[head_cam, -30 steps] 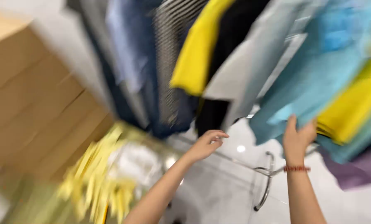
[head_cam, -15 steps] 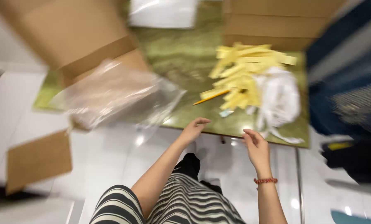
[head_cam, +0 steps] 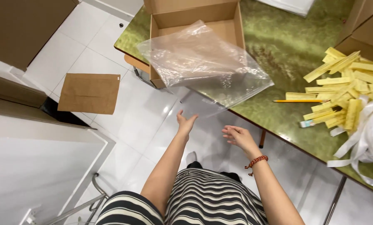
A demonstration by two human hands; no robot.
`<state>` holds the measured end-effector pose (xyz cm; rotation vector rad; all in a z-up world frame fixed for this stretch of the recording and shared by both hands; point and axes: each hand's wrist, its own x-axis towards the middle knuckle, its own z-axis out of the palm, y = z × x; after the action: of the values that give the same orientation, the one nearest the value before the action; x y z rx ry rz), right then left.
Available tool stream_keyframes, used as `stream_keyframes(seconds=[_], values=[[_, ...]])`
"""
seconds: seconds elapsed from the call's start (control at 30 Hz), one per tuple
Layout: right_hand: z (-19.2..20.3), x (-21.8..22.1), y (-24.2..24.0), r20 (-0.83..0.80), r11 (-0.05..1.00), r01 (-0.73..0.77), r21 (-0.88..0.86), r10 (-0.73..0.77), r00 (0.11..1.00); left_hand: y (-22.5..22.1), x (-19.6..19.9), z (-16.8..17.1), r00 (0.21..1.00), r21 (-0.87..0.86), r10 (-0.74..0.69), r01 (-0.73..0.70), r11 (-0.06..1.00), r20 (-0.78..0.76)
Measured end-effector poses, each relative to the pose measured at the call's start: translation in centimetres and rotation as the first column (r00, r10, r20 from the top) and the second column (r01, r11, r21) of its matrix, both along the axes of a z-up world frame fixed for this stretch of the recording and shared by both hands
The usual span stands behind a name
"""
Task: Packing items into cardboard boxes, wrapping them in plastic, and finishing the presentation with ribbons and labels.
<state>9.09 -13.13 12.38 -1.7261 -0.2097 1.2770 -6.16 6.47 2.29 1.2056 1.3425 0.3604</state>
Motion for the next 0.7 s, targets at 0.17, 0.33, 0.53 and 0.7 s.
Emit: stream_keyframes(seconds=[0.17,0.33,0.53,0.7], values=[[-1.6,-3.4,2.8,-0.028,0.993,0.114,-0.011,-0.115,0.993,2.5,-0.8,1.1,0.971,-0.225,-0.156,0.196,0.954,0.183],[-0.5,-5.3,6.3,0.008,0.956,0.294,-0.004,-0.294,0.956,2.6,-0.2,-1.3,0.922,-0.302,-0.191,0.298,0.905,0.337],[-1.6,-5.5,8.9,0.183,0.78,0.587,0.216,-0.623,0.761,1.6,0.7,3.1,0.864,-0.366,-0.174,0.372,0.853,0.472],[-2.0,-3.4,7.1,0.503,0.836,0.456,0.306,-0.548,0.668,7.4,1.7,1.1,0.855,-0.449,0.118,0.144,0.882,0.506]])
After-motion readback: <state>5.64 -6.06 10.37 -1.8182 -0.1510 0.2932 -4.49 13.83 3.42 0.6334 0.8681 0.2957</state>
